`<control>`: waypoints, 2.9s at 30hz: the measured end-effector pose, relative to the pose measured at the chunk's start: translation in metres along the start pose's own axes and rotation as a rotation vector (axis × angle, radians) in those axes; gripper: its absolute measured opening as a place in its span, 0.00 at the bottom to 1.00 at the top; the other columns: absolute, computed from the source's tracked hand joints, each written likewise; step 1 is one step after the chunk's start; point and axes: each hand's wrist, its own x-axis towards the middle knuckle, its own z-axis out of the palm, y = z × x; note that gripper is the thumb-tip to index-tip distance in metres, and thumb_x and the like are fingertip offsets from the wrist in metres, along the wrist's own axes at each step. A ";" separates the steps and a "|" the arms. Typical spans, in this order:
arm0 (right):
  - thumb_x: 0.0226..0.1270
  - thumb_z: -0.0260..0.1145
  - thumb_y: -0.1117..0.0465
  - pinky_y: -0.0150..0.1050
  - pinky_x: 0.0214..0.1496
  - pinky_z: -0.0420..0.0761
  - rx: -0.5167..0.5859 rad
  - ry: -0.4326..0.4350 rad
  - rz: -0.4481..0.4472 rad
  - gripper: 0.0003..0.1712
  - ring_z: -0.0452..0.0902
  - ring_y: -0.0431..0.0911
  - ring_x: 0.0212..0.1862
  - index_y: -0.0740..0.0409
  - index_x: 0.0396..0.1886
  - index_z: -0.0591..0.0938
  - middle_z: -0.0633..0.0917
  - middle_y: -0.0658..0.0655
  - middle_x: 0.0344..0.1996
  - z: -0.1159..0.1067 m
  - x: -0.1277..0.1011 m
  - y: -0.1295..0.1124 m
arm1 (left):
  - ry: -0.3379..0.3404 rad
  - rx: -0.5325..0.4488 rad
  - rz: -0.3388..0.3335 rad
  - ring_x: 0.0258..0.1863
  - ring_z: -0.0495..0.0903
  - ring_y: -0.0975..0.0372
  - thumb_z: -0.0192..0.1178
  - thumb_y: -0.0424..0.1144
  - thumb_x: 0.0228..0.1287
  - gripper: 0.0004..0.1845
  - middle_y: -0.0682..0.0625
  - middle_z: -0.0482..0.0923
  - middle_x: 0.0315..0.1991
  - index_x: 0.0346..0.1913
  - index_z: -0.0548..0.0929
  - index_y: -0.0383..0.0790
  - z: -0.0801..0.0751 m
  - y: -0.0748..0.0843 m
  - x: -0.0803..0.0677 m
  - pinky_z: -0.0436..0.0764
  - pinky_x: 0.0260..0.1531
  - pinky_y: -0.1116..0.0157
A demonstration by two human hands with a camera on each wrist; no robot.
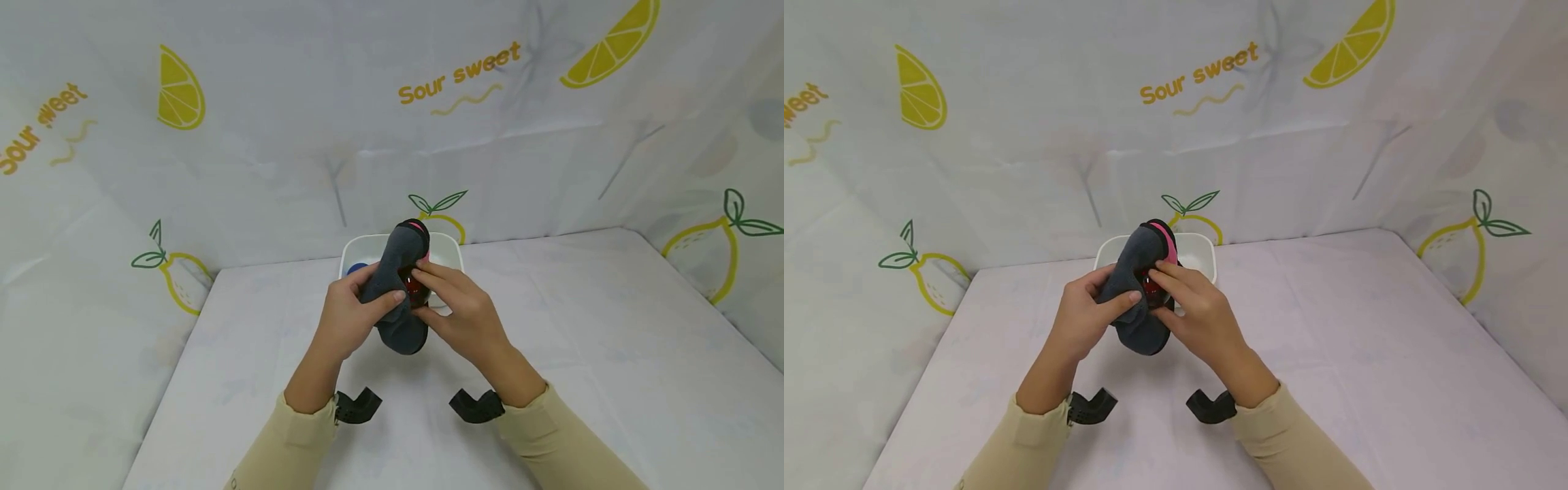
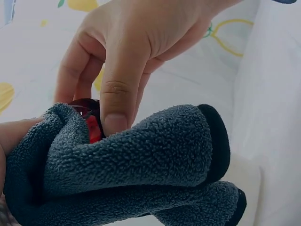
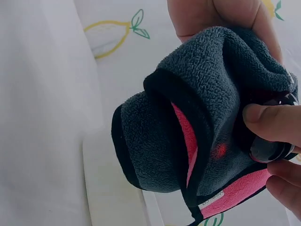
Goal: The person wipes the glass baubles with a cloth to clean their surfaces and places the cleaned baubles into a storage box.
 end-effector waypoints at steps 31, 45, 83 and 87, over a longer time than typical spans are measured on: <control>0.45 0.82 0.60 0.33 0.43 0.85 0.298 -0.066 0.438 0.34 0.86 0.46 0.40 0.62 0.55 0.84 0.88 0.57 0.39 -0.004 -0.003 -0.003 | -0.026 0.037 0.006 0.47 0.85 0.57 0.69 0.45 0.62 0.24 0.47 0.84 0.50 0.60 0.81 0.45 0.001 0.002 -0.003 0.85 0.47 0.58; 0.68 0.67 0.55 0.39 0.38 0.87 0.633 -0.205 0.829 0.21 0.86 0.48 0.32 0.66 0.53 0.82 0.86 0.64 0.39 -0.008 0.004 -0.002 | -0.036 0.024 0.043 0.46 0.84 0.57 0.70 0.43 0.60 0.23 0.46 0.84 0.49 0.58 0.82 0.44 0.002 0.002 -0.004 0.85 0.45 0.58; 0.60 0.75 0.57 0.34 0.45 0.84 0.531 -0.202 0.782 0.32 0.84 0.47 0.42 0.55 0.64 0.77 0.85 0.59 0.43 -0.015 -0.004 -0.012 | -0.003 0.017 0.035 0.48 0.85 0.56 0.69 0.46 0.62 0.24 0.47 0.84 0.50 0.60 0.80 0.44 0.008 -0.002 -0.003 0.85 0.46 0.56; 0.54 0.77 0.64 0.34 0.51 0.83 0.506 -0.155 0.672 0.34 0.83 0.45 0.46 0.53 0.63 0.78 0.85 0.55 0.47 -0.015 -0.007 -0.011 | -0.031 -0.016 0.024 0.50 0.84 0.56 0.69 0.45 0.61 0.26 0.47 0.83 0.53 0.62 0.80 0.45 0.007 -0.001 -0.003 0.84 0.49 0.56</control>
